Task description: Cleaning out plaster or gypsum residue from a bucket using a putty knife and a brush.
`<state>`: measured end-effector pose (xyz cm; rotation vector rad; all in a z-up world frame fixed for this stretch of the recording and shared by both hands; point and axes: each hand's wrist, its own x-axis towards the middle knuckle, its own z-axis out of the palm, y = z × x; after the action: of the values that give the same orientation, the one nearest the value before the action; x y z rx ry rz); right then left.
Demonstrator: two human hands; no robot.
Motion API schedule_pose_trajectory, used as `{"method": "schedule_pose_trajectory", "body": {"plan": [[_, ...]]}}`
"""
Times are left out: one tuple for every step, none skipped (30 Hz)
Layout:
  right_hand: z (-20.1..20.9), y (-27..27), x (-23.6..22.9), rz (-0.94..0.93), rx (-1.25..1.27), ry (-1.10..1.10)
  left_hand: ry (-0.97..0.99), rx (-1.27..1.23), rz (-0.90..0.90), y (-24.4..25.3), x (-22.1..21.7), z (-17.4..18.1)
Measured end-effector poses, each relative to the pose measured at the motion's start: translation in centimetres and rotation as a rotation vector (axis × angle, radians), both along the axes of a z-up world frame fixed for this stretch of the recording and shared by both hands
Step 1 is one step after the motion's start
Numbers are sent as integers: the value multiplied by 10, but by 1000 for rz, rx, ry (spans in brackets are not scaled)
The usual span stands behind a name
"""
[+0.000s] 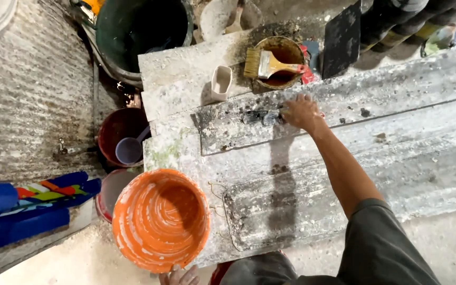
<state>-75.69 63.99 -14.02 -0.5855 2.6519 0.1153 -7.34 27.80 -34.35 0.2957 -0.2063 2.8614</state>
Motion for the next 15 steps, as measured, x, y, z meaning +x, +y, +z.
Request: {"method": "schedule_pose_trajectory", "body": {"plan": [[4, -1, 0, 2, 1, 7, 7, 1, 2, 7, -16, 24], [6, -4, 0, 35, 20, 0, -730, -454, 111, 16, -29, 50], [9, -7, 2, 69, 39, -7, -1475, -904, 187, 24, -41, 75], [8, -5, 0, 81, 37, -8, -1482, -898, 197, 28, -46, 82], [7, -3, -2, 171, 25, 2, -1432, -893, 310, 31, -51, 89], [4, 0, 0, 256, 11, 9, -1379, -895, 417, 31, -53, 98], [-3, 3, 3, 263, 6, 5, -1387, -895, 425, 38, -56, 114], [-7, 6, 1, 299, 13, 4, -1425, -923, 400, 42, -66, 128], [-11, 10, -1, 335, 21, 4, -1463, -951, 374, 45, -76, 142], [-10, 12, 1, 335, 17, 14, -1455, -953, 382, 46, -78, 138], [-10, 13, 3, 373, 42, 72, -1474, -957, 350, 47, -79, 135], [-10, 15, 10, 412, 68, 125, -1498, -960, 314, 48, -76, 133], [-7, 15, 10, 412, 65, 129, -1495, -960, 319, 58, -95, 159], [-4, 15, 13, 408, 79, 140, -1522, -960, 327, 67, -112, 187], [-2, 16, 16, 404, 92, 150, -1548, -960, 335, 76, -128, 215]]}}
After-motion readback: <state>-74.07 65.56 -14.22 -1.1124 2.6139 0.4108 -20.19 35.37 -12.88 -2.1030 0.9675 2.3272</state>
